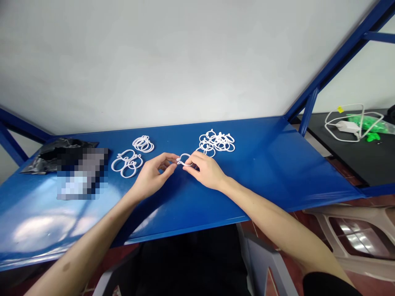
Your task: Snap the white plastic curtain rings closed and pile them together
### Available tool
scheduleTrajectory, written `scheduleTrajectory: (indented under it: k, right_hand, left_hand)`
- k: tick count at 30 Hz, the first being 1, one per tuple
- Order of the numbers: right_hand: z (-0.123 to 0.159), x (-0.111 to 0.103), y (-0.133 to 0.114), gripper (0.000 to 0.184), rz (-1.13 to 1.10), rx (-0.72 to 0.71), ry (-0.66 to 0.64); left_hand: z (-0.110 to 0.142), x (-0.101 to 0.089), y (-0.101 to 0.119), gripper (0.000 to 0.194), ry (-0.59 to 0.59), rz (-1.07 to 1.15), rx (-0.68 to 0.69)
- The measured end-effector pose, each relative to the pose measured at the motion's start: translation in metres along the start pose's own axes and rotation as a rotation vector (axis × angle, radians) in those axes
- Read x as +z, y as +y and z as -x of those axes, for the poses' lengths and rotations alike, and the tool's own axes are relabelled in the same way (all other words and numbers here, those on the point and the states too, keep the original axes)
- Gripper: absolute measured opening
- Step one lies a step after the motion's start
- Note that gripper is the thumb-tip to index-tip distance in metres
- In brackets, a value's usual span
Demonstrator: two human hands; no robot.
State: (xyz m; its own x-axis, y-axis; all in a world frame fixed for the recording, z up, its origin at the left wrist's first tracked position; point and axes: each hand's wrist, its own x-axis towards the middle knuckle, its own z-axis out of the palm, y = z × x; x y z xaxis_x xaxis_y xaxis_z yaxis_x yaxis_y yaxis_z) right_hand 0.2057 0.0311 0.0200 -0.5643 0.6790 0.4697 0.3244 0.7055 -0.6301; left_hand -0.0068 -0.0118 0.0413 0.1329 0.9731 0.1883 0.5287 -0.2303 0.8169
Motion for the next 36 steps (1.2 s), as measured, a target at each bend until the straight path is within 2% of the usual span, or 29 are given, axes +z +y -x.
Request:
scheduleTrajectory:
  k: [5,11,13,17,20,24,29,33,36]
  right_hand:
    - [0.002,0.001,-0.003,0.016,-0.028,-0.015,-0.036]
    - [0.0,-0.002,-0.005,0.03,-0.053,0.092,0.117]
    - [-0.001,-0.003,-0.004,0.03,-0.088,0.111,0.084]
    - [-0.001,-0.004,-0.006,0.02,-0.142,0.142,-0.063]
    - [0.0,-0.003,-0.007,0.015,-0.144,0.148,-0.039]
    - [0.001,-0.002,-0.008,0.014,-0.116,0.131,0.051]
    - [0.002,-0.001,-0.011,0.014,-0.023,0.102,0.125]
    - [0.002,0.0,-0.014,0.013,0.053,0.049,0.187]
    - [0.002,0.001,-0.015,0.014,0.126,-0.021,0.201]
  left_hand:
    - [0.0,0.003,-0.001,0.015,0.069,-0.095,0.105]
    - [0.001,0.002,-0.003,0.011,0.073,-0.113,0.22]
    - [0.002,0.002,-0.003,0.012,0.059,-0.111,0.259]
    - [0.002,0.002,-0.005,0.017,0.05,-0.113,0.287]
    - [0.002,0.002,-0.005,0.018,0.054,-0.103,0.25]
    - [0.002,0.003,-0.003,0.019,0.065,-0.048,0.088]
    - [0.002,0.001,0.001,0.034,-0.038,0.06,-0.08]
    - [0.001,0.001,0.002,0.039,-0.103,0.233,-0.14]
    - [0.0,0.003,0.001,0.038,-0.084,0.27,-0.157]
